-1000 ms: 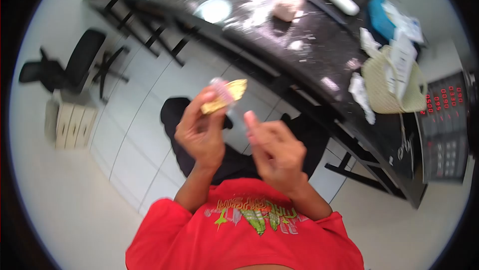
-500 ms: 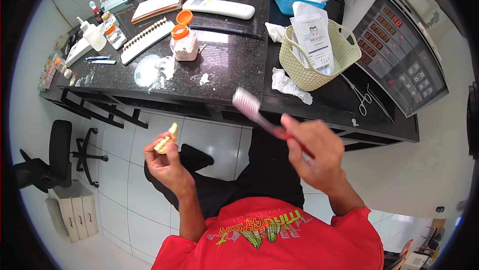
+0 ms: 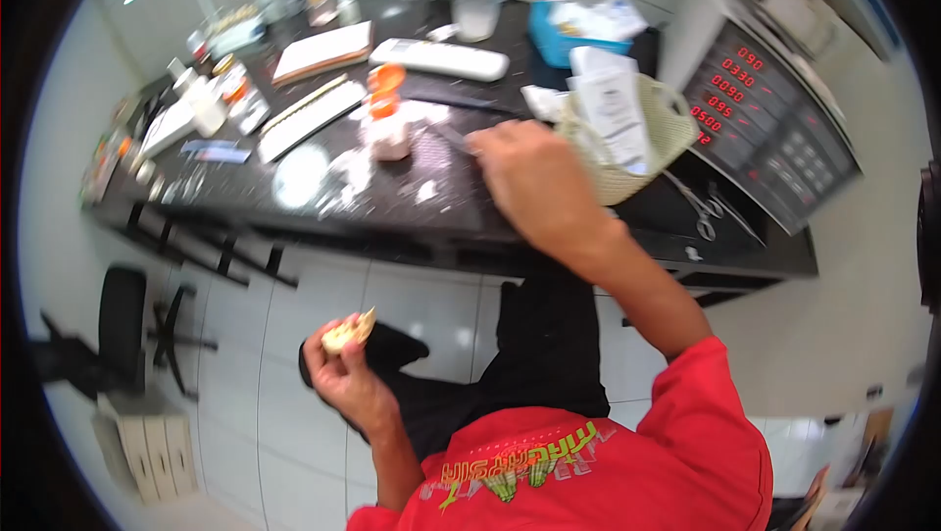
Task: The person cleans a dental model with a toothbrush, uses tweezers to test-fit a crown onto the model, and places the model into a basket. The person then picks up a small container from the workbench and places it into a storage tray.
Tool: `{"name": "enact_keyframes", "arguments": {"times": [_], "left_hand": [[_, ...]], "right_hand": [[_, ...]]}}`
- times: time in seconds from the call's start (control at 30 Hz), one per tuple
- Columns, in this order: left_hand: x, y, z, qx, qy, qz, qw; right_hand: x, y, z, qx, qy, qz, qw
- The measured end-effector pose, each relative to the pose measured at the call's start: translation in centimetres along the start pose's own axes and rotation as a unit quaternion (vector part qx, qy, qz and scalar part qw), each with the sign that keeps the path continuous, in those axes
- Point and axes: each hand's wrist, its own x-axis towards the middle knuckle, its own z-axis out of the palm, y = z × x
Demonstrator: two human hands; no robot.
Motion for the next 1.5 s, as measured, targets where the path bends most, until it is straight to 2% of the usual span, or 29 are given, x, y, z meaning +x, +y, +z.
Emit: {"name": "enact_keyframes", "arguments": {"times": [0.03, 0.1, 0.13, 0.23, 0.33, 0.37, 0.4, 0.43, 0.5, 0.6, 0.7, 0.83, 0.87, 0.97, 1.07, 1.1, 1.17, 1.2, 1.23, 1.3, 1.37, 1.43, 1.5], "left_hand": [[0.1, -0.3, 0.0, 0.004, -0.010, -0.002, 1.000], [0.2, -0.4, -0.2, 0.006, -0.022, -0.003, 1.000], [0.4, -0.9, -0.7, -0.001, -0.042, -0.009, 0.999], [0.7, -1.5, -0.6, -0.008, -0.079, -0.004, 0.997], [0.8, -1.2, 0.6, 0.008, -0.116, -0.009, 0.993], [0.3, -0.2, 1.8, 0.011, -0.124, -0.020, 0.992], [-0.1, 0.2, 2.6, 0.014, -0.132, -0.031, 0.991], [-0.5, 0.1, 3.1, 0.021, -0.177, -0.033, 0.983], [-1.2, -0.5, 3.8, 0.035, -0.262, -0.036, 0.964], [-3.0, -0.3, 6.2, 0.019, -0.346, -0.098, 0.933], [-5.1, 0.9, 8.0, 0.028, -0.404, -0.188, 0.895], [-7.4, 0.3, 10.1, 0.004, -0.443, -0.186, 0.877], [-7.7, 0.2, 10.8, -0.006, -0.452, -0.188, 0.872], [-8.3, 1.5, 13.1, -0.004, -0.467, -0.219, 0.857], [-8.7, 2.2, 16.3, -0.018, -0.494, -0.163, 0.854], [-8.8, 2.2, 17.5, -0.024, -0.504, -0.144, 0.852], [-8.3, 1.9, 20.1, -0.012, -0.548, -0.030, 0.836], [-8.1, 1.9, 20.9, 0.003, -0.565, 0.018, 0.825], [-8.0, 2.4, 21.9, -0.005, -0.562, -0.028, 0.827], [-7.8, 2.8, 23.8, 0.028, -0.555, -0.012, 0.831], [-7.7, 3.3, 26.0, 0.051, -0.557, 0.027, 0.829], [-8.1, 3.5, 28.2, 0.087, -0.560, 0.065, 0.821], [-8.5, 2.8, 29.8, 0.107, -0.561, 0.074, 0.817]], "right_hand": [[0.1, 0.3, 0.9, -0.008, -0.008, -0.008, 1.000], [-0.2, -0.6, 0.6, -0.016, -0.047, 0.035, 0.998], [-0.6, -1.1, 0.0, -0.037, -0.023, 0.013, 0.999], [-3.6, -2.5, -3.3, 0.090, 0.100, -0.053, 0.989], [-8.4, -4.1, -5.3, 0.198, 0.079, -0.109, 0.971], [-10.1, -4.9, -4.6, 0.248, 0.125, -0.089, 0.956], [-12.1, -5.4, -4.1, 0.300, 0.112, -0.049, 0.946], [-14.1, -5.2, -4.1, 0.283, 0.047, -0.038, 0.957], [-17.9, -5.4, -2.0, 0.297, 0.003, 0.024, 0.955], [-21.0, -6.3, -2.5, 0.399, 0.034, 0.191, 0.896], [-23.1, -4.8, -3.0, 0.337, 0.087, 0.211, 0.913], [-24.1, -1.7, -5.6, 0.316, 0.127, 0.250, 0.907], [-24.2, -0.9, -6.4, 0.275, 0.117, 0.221, 0.928], [-25.6, 0.8, -6.3, 0.273, 0.111, 0.218, 0.930], [-27.3, 1.4, -5.3, 0.287, 0.109, 0.315, 0.898], [-28.1, 1.7, -5.2, 0.276, 0.104, 0.314, 0.903], [-29.9, 2.4, -5.5, 0.255, 0.086, 0.312, 0.911], [-30.1, 3.0, -6.4, 0.213, 0.117, 0.288, 0.926], [-29.8, 4.1, -7.7, 0.177, 0.142, 0.266, 0.937], [-29.0, 7.0, -10.1, 0.111, 0.223, 0.222, 0.943], [-27.7, 9.6, -12.8, 0.074, 0.267, 0.246, 0.929], [-25.5, 13.1, -14.9, -0.012, 0.254, 0.221, 0.942], [-24.2, 16.0, -15.7, -0.042, 0.186, 0.220, 0.957]]}}
